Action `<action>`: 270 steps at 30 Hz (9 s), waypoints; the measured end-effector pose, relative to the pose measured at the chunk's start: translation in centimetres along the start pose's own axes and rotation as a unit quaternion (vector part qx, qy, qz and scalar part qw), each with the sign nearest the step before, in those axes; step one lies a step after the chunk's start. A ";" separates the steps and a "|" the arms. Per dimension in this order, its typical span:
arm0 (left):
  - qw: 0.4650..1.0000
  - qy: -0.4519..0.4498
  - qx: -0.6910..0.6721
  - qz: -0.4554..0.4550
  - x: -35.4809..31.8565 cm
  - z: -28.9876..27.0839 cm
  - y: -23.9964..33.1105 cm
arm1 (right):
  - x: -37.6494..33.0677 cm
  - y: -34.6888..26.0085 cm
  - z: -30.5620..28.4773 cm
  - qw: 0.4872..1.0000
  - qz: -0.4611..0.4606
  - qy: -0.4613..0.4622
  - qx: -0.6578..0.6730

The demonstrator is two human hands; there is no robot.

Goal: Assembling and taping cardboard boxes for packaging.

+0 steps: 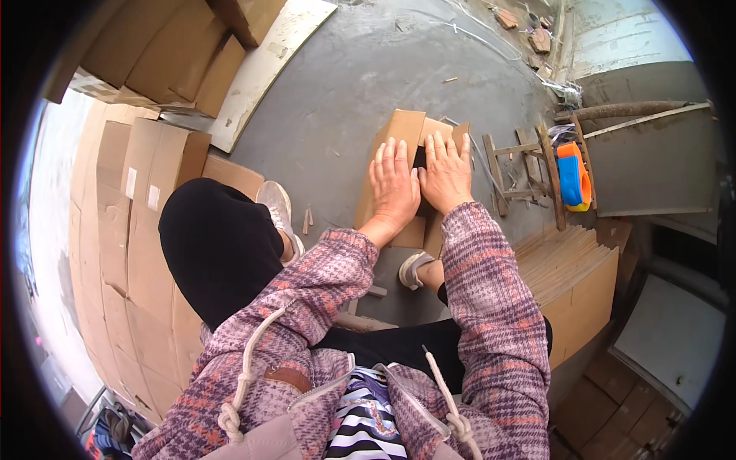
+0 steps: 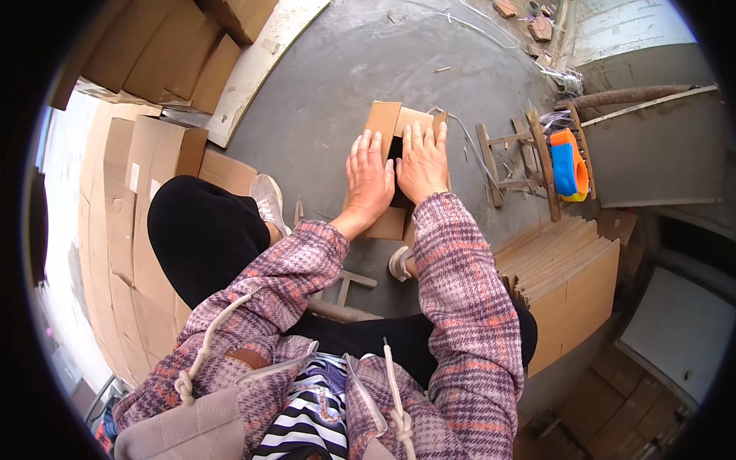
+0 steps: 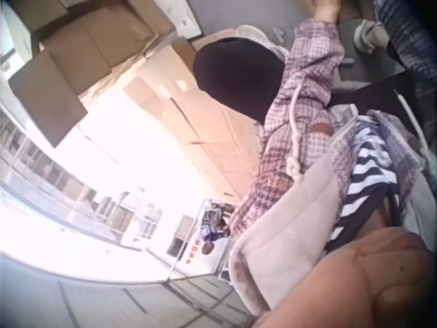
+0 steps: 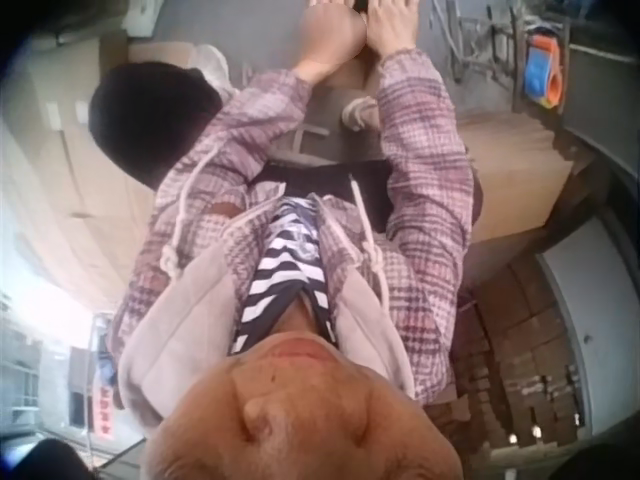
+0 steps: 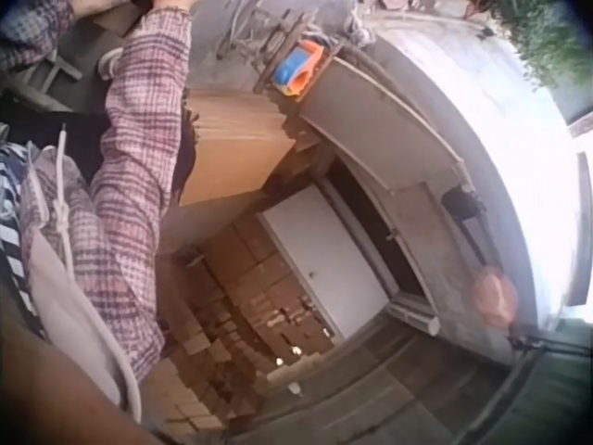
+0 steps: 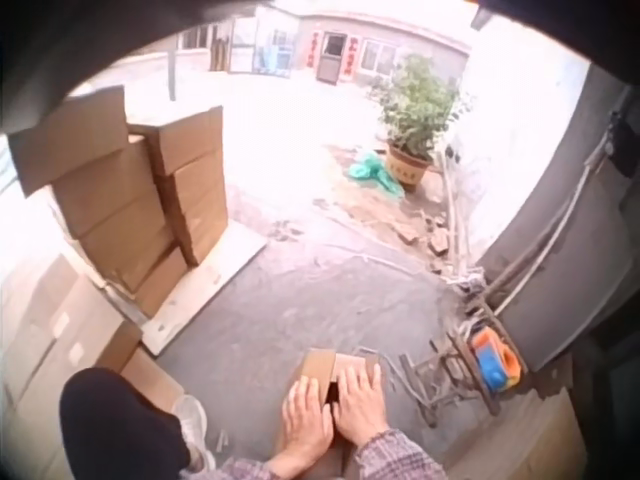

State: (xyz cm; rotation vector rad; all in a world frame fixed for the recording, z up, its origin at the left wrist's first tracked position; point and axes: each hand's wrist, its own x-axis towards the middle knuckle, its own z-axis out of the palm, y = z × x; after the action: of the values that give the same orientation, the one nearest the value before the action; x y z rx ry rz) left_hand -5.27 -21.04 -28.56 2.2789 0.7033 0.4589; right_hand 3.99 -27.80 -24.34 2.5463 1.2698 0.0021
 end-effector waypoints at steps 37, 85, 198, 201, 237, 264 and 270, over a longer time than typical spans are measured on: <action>0.982 -0.125 0.056 0.130 -8.4 -5.0 -2.8 | 2.7 -4.9 5.1 0.939 0.189 0.161 0.237; 0.939 -0.238 0.148 0.197 -10.3 -7.2 -1.8 | -0.1 -3.1 4.3 0.927 0.183 0.178 0.276; 0.815 0.065 -0.479 -0.320 -1.3 -2.8 -2.9 | 2.3 4.8 -7.9 0.658 0.079 -0.334 0.670; 0.755 0.029 -0.551 -0.354 1.5 -2.1 -5.2 | 2.2 5.0 -7.4 0.666 0.083 -0.343 0.657; 0.625 -0.069 -0.670 -0.395 3.0 1.8 -6.9 | 3.7 4.7 -8.9 0.692 0.083 -0.380 0.609; 0.656 -0.084 -0.692 -0.288 4.0 0.1 -3.1 | 0.4 7.6 -11.6 0.702 0.139 -0.333 0.614; 0.650 -0.094 -0.667 -0.353 4.1 -0.1 -3.9 | -0.7 6.8 -7.4 0.698 0.121 -0.256 0.658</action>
State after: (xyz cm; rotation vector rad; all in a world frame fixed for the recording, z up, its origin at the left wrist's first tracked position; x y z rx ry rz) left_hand -3.48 -16.15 -30.77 0.5369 0.6947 0.1876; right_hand 7.92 -30.30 -15.33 3.2127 0.6852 -2.0862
